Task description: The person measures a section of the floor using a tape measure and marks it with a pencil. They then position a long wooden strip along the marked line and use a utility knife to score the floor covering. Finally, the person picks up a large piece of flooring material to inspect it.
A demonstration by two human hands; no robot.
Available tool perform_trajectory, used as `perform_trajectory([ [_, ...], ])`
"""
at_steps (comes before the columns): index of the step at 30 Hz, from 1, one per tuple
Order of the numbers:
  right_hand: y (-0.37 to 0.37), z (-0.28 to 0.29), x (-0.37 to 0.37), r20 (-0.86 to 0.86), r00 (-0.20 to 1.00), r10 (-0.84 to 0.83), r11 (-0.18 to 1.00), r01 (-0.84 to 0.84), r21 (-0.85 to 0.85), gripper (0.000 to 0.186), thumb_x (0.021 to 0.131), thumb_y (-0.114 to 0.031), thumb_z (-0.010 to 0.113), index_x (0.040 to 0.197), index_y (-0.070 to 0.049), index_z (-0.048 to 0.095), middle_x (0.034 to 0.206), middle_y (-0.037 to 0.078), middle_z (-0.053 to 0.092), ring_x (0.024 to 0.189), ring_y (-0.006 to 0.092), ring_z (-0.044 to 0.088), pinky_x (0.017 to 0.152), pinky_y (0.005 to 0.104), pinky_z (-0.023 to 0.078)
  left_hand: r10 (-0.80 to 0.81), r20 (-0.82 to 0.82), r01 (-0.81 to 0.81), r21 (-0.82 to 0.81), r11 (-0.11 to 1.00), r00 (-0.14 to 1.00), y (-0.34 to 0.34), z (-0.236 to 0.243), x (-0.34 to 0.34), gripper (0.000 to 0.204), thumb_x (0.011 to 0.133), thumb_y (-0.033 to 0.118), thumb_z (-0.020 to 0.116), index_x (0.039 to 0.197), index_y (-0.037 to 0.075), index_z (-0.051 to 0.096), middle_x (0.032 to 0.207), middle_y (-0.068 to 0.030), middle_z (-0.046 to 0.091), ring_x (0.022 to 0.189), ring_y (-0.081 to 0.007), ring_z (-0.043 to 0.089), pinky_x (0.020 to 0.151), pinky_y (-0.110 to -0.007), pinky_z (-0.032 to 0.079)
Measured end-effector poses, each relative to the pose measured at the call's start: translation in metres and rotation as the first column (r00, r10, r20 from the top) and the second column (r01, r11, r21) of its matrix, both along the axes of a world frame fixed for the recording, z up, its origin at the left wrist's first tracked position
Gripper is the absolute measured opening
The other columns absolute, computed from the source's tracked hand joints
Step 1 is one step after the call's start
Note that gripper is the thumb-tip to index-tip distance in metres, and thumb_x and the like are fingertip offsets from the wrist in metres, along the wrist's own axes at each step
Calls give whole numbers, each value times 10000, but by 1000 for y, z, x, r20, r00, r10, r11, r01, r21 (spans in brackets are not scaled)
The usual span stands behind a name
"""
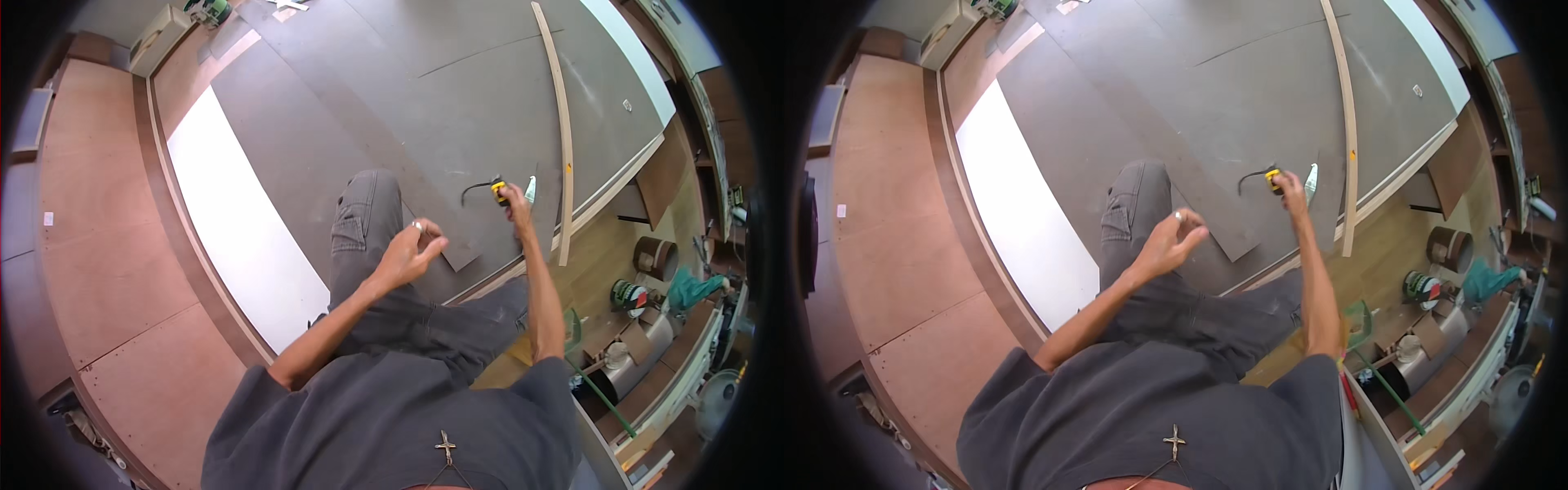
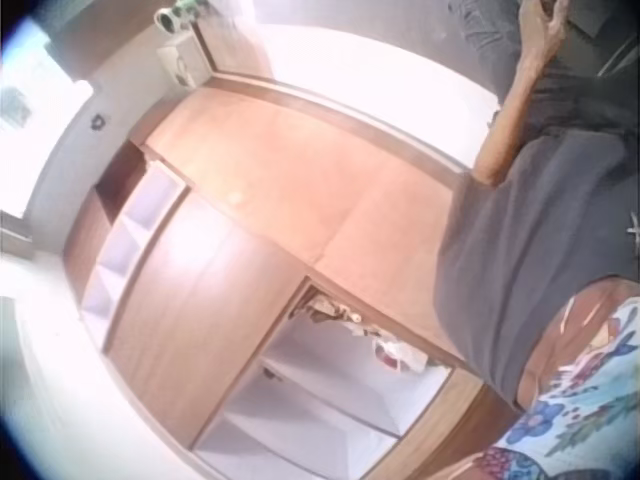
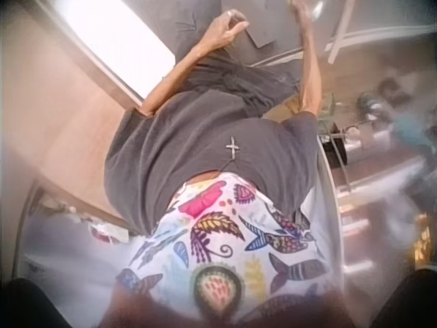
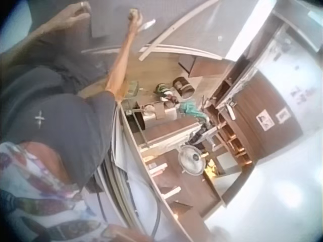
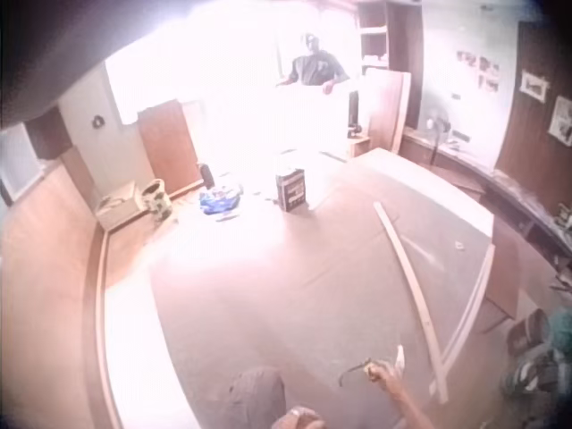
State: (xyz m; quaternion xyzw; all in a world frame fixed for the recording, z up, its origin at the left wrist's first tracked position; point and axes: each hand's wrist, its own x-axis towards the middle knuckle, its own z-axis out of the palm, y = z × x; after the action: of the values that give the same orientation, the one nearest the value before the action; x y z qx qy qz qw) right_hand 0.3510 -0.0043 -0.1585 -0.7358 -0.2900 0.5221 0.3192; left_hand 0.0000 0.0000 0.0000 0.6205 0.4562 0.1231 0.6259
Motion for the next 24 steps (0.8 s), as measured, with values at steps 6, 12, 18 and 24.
perform_trajectory([
  [6, -11, 129, -160, -298, 954, 45, 986, 6, 169, 686, 905, -496, 681, 1473, -136, 547, 872, -32, 542, 601, 45, 381, 515, 225, 273, 166, 299, -219, 153, 964, 940, 54, -50, -11, 395, 1031, 204, 666, 1328, -42, 578, 1166, -126, 708, 1067, -229, 700, 898, -339, 572],
  [12, 47, 139, -210, 4, 979, 202, 979, -202, 17, 577, 920, -494, 708, 1325, -86, 669, 1031, 51, 691, 848, 122, 606, 694, 270, 479, 347, 360, -208, -371, 905, 866, 100, -73, -45, 384, 1029, 226, 676, 1290, -44, 589, 1209, -139, 669, 1127, -189, 665, 935, -331, 581],
  [18, 188, 132, -258, 324, 804, 498, 852, -524, -10, 681, 846, -575, 765, 1278, -54, 684, 1141, 158, 739, 1077, 263, 702, 928, 374, 538, 354, 417, -177, -405, 897, 837, 215, -114, -119, 337, 994, 232, 719, 1226, 12, 614, 1114, -76, 674, 1085, -144, 640, 944, -308, 545],
  [24, 373, 80, -283, 509, 589, 628, 703, -709, -46, 762, 762, -647, 796, 1247, -67, 694, 1141, 187, 741, 1046, 307, 715, 907, 403, 552, 401, 484, -321, -242, 916, 778, 352, -177, -192, 223, 973, 227, 726, 1158, 113, 674, 1010, 38, 652, 960, -86, 611, 848, -300, 515],
])
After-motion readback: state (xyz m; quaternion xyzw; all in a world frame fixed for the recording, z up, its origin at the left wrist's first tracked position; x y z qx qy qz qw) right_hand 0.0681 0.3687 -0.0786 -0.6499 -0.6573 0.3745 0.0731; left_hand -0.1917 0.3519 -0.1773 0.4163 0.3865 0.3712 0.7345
